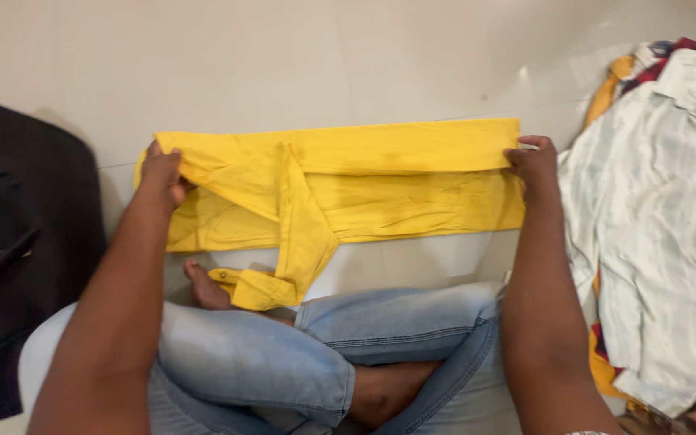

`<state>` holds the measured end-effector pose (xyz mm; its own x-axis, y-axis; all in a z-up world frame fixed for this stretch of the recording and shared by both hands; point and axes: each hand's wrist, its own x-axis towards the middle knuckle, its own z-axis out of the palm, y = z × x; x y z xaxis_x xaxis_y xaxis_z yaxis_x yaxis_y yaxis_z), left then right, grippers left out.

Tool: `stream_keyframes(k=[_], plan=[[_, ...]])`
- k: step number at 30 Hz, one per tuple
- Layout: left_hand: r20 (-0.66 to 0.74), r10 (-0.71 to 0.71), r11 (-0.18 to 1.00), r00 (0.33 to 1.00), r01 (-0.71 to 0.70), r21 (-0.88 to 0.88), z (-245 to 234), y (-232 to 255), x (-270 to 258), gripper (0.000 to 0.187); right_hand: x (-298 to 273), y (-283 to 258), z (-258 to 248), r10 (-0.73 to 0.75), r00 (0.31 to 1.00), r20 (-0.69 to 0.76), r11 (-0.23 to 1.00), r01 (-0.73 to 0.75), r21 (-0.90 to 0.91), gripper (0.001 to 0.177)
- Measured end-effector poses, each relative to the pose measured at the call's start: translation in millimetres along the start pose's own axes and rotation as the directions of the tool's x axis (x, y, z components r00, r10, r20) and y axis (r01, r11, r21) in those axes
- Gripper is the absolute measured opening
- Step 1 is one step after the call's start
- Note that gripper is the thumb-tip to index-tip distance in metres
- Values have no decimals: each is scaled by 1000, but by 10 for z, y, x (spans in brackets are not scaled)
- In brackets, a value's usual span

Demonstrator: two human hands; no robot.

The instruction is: The person flattens and neatly folds a yellow shirt by hand on the floor, then places the folded shirt inside a black backpack.

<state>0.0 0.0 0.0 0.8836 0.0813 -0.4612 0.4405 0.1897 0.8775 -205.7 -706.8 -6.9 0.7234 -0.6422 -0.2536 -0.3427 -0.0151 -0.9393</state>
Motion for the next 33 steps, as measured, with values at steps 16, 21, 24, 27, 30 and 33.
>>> stream_keyframes(k=[16, 21, 24, 27, 30, 33], plan=[[-36, 286, 955, 958, -282, 89, 284, 280, -486, 105, -397, -528, 307, -195, 963, 188, 922, 115, 370, 26], [-84, 227, 961, 970, -210, 182, 243, 275, -494, 99, -356, -439, 252, -26, 978, 208, 997, 10, 76, 33], [-80, 164, 966, 983, -143, 217, 182, 199, -426, 98, -334, -404, 204, 47, 970, 239, 999, -48, -2, 39], [-45, 155, 964, 987, -141, 227, 166, 215, -352, 97, -314, -402, 212, 80, 964, 254, 996, -87, 16, 48], [13, 216, 962, 976, -216, 165, 144, 192, -329, 96, -309, -372, 251, -10, 972, 233, 995, -14, 100, 58], [43, 266, 944, 963, -269, 191, 104, 144, -289, 95, -289, -377, 245, -72, 980, 187, 982, 37, 184, 59]])
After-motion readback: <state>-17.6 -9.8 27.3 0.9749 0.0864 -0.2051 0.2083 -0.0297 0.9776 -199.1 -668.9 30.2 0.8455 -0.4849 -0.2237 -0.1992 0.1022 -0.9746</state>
